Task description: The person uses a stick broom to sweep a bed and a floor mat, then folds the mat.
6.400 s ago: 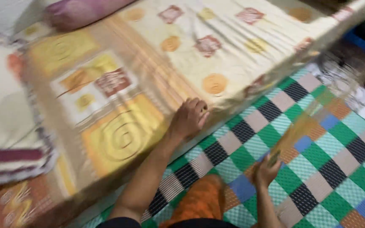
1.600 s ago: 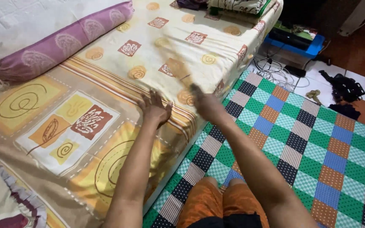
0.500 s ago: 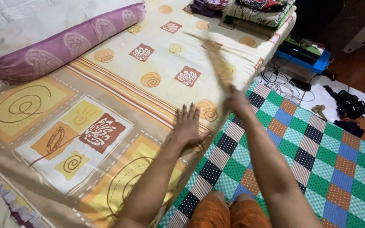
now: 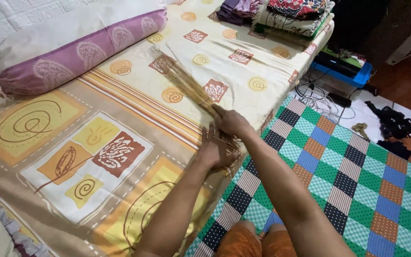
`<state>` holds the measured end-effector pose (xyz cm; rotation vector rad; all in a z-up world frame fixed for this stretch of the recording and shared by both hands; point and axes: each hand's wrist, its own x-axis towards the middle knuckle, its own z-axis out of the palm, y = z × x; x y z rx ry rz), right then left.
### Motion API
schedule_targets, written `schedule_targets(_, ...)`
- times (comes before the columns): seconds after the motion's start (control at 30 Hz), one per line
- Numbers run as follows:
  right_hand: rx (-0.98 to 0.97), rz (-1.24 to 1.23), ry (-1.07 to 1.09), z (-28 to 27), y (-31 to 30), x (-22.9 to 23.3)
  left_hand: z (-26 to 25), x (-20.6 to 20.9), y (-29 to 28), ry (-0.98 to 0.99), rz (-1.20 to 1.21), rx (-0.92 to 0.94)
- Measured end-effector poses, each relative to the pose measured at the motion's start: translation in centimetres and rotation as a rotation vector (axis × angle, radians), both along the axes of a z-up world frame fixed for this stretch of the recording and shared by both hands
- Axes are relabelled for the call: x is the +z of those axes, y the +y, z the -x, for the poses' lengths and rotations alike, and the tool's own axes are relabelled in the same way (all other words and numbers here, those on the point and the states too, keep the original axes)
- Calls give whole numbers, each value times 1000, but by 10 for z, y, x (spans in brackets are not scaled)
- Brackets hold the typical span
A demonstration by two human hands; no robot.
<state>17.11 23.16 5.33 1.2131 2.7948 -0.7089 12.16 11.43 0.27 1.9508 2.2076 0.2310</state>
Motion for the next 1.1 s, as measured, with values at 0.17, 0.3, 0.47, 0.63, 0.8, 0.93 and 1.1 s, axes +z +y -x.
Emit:
schedule_targets(0.17, -227, -42, -16, -58, 66, -25, 7, -10, 8, -47, 9, -17)
schedule_targets(0.3, -561, -68, 123, -127, 60, -11, 4, -4, 3, -56, 26, -2)
schedule_targets(0.47, -497, -165, 191, -127, 15, 21, 2, -3, 6, -24, 68, -5)
schedule_targets(0.63, -185, -253, -20, -39, 17, 8, 7, -2, 8, -118, 3, -20)
schedule_targets(0.8, -96, -83, -11, 9, 33, -37, -1, 28, -13, -132, 24, 2)
schedule_targets(0.93, -147, -146, -123, -33, 53, -35, 6, 1, -2, -162, 12, -2)
schedule_targets(1.1, -438, -163, -5, -120, 97, -50, 6, -4, -1, -74, 12, -5)
